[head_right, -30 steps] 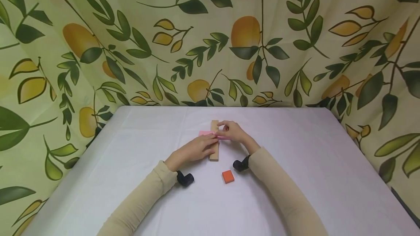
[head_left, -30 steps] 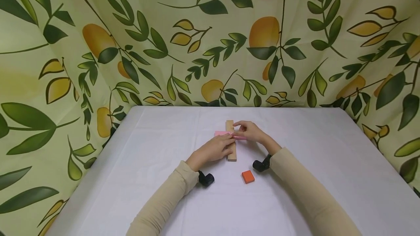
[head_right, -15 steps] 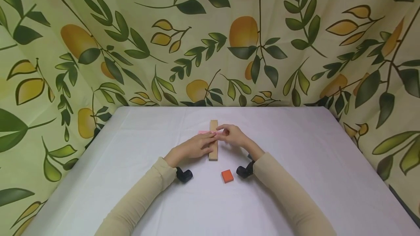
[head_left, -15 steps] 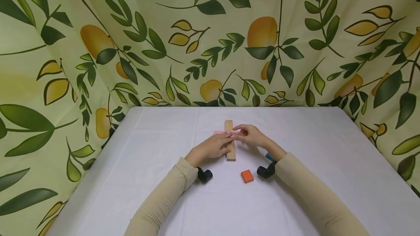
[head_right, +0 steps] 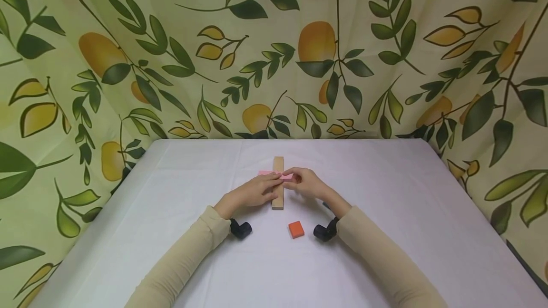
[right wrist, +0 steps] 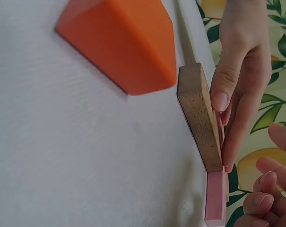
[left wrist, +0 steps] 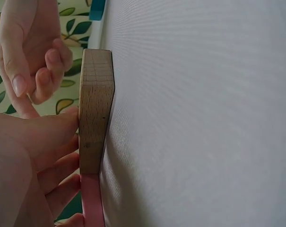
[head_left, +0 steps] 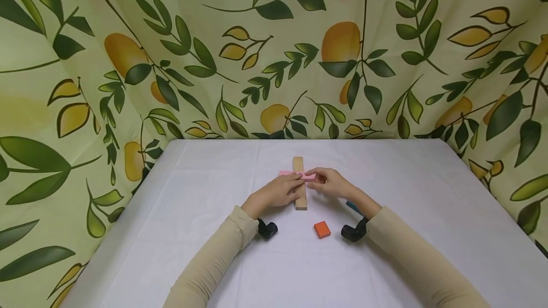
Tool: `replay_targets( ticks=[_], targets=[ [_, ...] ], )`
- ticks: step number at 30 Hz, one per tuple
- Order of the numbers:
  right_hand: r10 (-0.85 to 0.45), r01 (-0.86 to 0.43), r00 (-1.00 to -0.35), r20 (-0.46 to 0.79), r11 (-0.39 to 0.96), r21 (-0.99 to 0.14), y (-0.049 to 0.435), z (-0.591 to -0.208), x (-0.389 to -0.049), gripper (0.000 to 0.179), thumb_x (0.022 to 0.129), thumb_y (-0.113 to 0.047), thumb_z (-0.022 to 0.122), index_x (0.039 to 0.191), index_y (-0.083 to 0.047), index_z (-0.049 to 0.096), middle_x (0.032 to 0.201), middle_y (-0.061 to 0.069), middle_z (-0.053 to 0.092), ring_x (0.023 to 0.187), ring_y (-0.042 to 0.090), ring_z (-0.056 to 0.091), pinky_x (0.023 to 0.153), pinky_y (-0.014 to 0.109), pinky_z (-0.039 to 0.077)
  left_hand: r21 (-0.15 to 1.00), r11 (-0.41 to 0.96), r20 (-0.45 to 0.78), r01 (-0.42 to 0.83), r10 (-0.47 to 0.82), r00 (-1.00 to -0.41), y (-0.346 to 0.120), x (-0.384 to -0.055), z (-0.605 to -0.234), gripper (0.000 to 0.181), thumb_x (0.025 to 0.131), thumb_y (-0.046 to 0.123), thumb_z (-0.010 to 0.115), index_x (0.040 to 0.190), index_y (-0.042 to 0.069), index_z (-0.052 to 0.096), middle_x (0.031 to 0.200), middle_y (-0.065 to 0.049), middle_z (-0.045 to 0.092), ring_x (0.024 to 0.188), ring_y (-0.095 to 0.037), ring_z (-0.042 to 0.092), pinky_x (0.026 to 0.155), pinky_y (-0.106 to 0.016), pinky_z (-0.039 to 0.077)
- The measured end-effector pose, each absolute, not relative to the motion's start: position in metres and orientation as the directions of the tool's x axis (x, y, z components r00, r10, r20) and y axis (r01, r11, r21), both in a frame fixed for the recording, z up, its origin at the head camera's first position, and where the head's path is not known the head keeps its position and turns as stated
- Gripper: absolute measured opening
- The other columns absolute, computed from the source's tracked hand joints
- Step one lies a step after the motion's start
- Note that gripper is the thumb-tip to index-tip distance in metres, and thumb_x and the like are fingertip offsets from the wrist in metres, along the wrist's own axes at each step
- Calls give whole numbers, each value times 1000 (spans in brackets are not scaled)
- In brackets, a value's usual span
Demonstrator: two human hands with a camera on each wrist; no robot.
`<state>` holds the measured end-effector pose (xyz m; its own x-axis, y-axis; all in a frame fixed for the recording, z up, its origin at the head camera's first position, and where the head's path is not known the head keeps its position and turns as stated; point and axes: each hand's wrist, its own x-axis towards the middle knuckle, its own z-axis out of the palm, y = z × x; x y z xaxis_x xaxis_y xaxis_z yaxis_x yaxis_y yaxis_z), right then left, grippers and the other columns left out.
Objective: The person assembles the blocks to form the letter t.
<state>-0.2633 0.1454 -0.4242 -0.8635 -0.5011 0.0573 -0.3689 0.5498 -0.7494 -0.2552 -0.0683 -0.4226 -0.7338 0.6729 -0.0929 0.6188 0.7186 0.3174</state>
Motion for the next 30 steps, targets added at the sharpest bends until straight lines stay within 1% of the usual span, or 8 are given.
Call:
replay_targets(
  ticks=[6, 12, 16, 23, 30],
  targets=[
    [-504, -368, -861, 59, 540, -757, 149, -426, -257, 38, 90, -17, 65, 121, 4, 61, 78, 5, 53, 69, 11, 43, 56, 18, 35, 318, 726, -100, 610, 665, -740, -68, -256, -423, 51, 100, 30, 50, 146, 13, 42, 158, -7, 34, 150, -23, 28, 122, -44, 27],
    [-503, -337, -864, 27, 537, -773, 150, -429, -249, 39, 90, -18, 66, 121, 4, 61, 76, 1, 49, 67, 8, 43, 55, 18, 35, 325, 725, -99, 607, 664, -741, -68, -256, -424, 51, 99, 28, 52, 146, 11, 43, 158, -7, 34, 149, -24, 29, 122, -43, 27],
    [-507, -335, -862, 21, 537, -774, 151, -428, -244, 40, 90, -18, 66, 123, 4, 60, 77, 2, 50, 67, 9, 43, 55, 18, 35, 325, 722, -93, 610, 667, -740, -68, -256, -424, 51, 99, 28, 52, 146, 10, 43, 158, -7, 35, 149, -24, 30, 122, -42, 28],
    [-525, -349, -850, 33, 517, -782, 154, -427, -237, 37, 90, -17, 66, 120, 5, 60, 78, 3, 53, 66, 6, 44, 56, 17, 37, 333, 728, -104, 600, 660, -744, -68, -256, -424, 52, 99, 29, 53, 146, 11, 43, 158, -6, 34, 149, -24, 29, 123, -42, 27],
    [-537, -336, -843, 24, 492, -803, 157, -428, -230, 36, 90, -16, 66, 119, 4, 60, 78, 4, 54, 66, 6, 45, 55, 17, 37, 339, 728, -102, 596, 658, -746, -68, -257, -424, 51, 98, 28, 54, 145, 10, 43, 157, -7, 35, 149, -25, 30, 122, -41, 28]
  ],
)
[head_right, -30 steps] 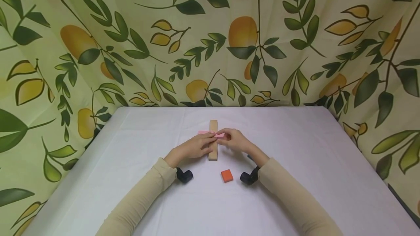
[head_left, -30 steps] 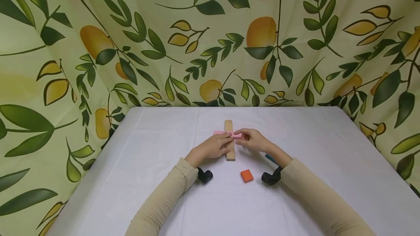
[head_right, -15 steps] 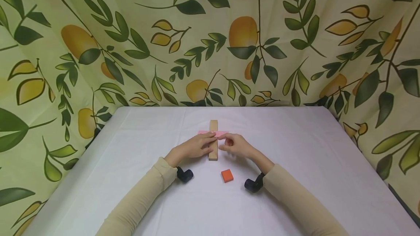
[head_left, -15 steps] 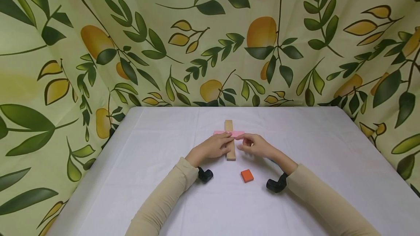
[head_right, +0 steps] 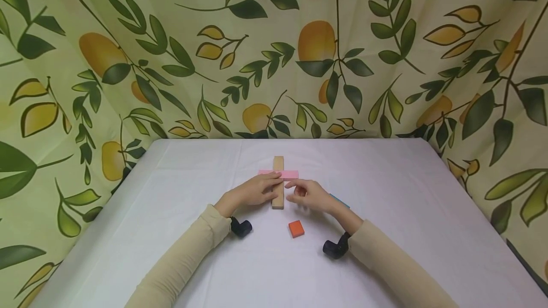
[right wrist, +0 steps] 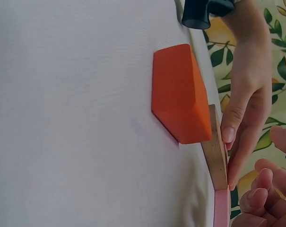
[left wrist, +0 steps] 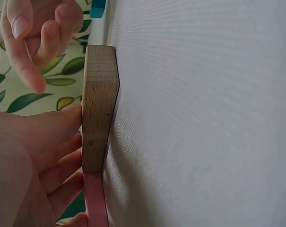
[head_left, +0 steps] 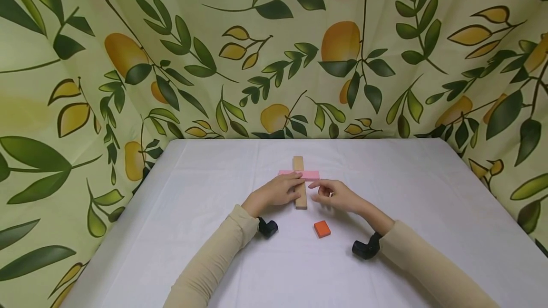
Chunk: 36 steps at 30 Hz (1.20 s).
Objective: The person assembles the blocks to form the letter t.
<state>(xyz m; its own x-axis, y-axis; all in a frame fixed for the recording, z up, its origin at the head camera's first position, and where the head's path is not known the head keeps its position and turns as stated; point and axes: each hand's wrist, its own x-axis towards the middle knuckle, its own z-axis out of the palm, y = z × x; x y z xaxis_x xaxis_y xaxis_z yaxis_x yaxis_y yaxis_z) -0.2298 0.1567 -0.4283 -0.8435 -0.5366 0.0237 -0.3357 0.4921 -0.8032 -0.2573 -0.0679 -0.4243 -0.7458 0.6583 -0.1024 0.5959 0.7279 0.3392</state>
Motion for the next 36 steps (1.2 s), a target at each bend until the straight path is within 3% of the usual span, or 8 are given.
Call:
replay_targets(
  ticks=[23, 36],
  targets=[
    [-561, -303, -828, -5, 455, -837, 171, -436, -205, 36, 91, -16, 65, 121, 4, 60, 77, 1, 53, 61, 1, 46, 52, 17, 38, 338, 737, -115, 586, 650, -751, -66, -257, -420, 51, 97, 27, 55, 145, 12, 45, 157, -5, 37, 149, -21, 30, 122, -39, 28],
    [-607, -300, -794, -7, 403, -864, 179, -438, -188, 41, 84, -12, 72, 117, 8, 60, 75, -2, 50, 62, 0, 43, 51, 16, 36, 332, 732, -118, 594, 658, -744, -67, -258, -420, 51, 98, 27, 54, 145, 10, 44, 157, -6, 37, 149, -21, 30, 123, -37, 28]
  ],
)
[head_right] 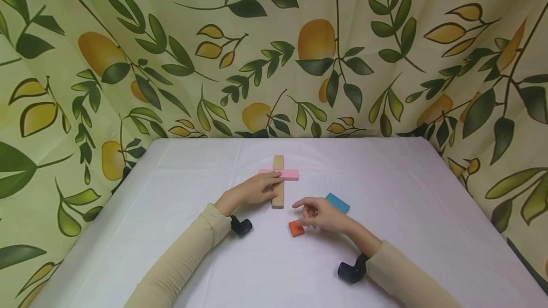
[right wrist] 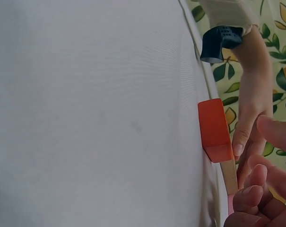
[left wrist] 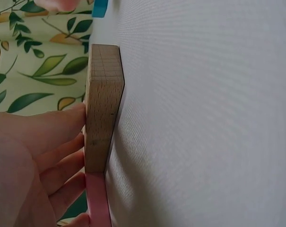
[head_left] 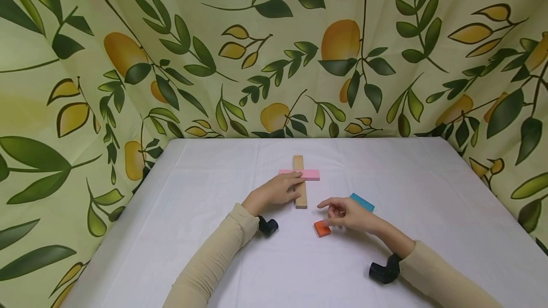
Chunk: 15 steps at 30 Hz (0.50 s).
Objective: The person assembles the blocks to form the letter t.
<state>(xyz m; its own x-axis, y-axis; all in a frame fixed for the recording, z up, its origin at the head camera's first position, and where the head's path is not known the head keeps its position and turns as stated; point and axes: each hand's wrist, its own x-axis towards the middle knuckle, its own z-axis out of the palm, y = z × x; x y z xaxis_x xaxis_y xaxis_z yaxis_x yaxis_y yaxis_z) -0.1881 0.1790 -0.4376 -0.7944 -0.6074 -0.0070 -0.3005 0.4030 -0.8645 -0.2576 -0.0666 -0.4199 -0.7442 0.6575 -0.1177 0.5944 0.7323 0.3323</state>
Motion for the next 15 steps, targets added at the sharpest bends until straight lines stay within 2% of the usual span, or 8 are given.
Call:
replay_targets(
  ticks=[8, 15],
  targets=[
    [-620, -298, -784, -29, 418, -858, 183, -442, -184, 40, 85, -16, 72, 118, 5, 61, 75, -4, 51, 62, -1, 43, 52, 15, 37, 342, 727, -110, 595, 660, -743, -67, -257, -419, 50, 98, 26, 55, 144, 10, 45, 156, -7, 37, 149, -22, 31, 122, -38, 28],
    [-642, -328, -766, -4, 396, -858, 184, -442, -179, 41, 83, -14, 74, 116, 8, 62, 73, 1, 52, 61, -2, 43, 52, 14, 36, 337, 716, -98, 611, 672, -734, -67, -257, -420, 50, 98, 26, 55, 144, 9, 45, 156, -8, 38, 148, -23, 32, 122, -38, 29]
  ],
)
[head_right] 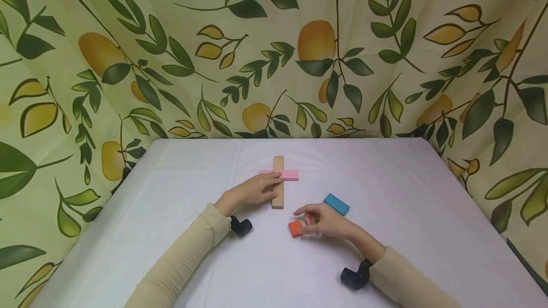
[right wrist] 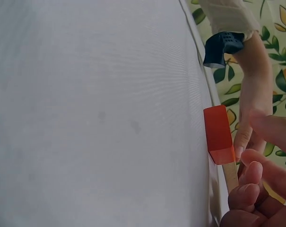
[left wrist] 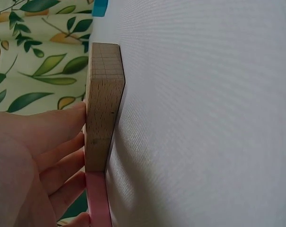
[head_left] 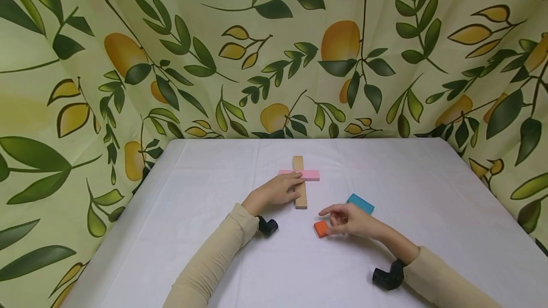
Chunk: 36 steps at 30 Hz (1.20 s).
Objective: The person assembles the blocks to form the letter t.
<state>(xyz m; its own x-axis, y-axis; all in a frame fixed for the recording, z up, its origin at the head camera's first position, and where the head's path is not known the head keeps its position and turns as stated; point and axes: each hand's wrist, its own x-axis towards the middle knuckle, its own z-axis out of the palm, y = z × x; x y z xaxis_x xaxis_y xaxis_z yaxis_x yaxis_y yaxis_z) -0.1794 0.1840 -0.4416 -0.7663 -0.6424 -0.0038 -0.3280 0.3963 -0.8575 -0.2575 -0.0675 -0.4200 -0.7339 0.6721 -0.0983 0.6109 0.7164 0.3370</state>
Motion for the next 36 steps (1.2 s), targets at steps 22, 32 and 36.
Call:
replay_targets(
  ticks=[22, 32, 36],
  targets=[
    [-634, -337, -771, -65, 492, -803, 181, -444, -178, 38, 80, -13, 76, 113, 1, 67, 71, -1, 51, 61, -2, 41, 53, 13, 35, 346, 717, -100, 605, 669, -736, -68, -257, -420, 50, 98, 26, 55, 144, 9, 45, 156, -8, 37, 148, -22, 31, 122, -38, 29],
    [-628, -368, -777, -37, 502, -783, 181, -445, -179, 34, 78, -14, 78, 108, 1, 70, 69, -3, 51, 61, -4, 40, 53, 13, 34, 344, 725, -109, 597, 663, -741, -68, -258, -421, 50, 98, 26, 54, 145, 10, 45, 156, -7, 38, 149, -21, 31, 122, -38, 28],
    [-622, -366, -782, -33, 502, -784, 181, -445, -178, 34, 77, -14, 79, 107, 1, 71, 69, -4, 50, 61, -4, 40, 52, 13, 34, 339, 725, -112, 600, 664, -739, -68, -258, -421, 51, 98, 27, 54, 145, 10, 44, 157, -7, 37, 149, -21, 30, 122, -38, 28]
  ],
)
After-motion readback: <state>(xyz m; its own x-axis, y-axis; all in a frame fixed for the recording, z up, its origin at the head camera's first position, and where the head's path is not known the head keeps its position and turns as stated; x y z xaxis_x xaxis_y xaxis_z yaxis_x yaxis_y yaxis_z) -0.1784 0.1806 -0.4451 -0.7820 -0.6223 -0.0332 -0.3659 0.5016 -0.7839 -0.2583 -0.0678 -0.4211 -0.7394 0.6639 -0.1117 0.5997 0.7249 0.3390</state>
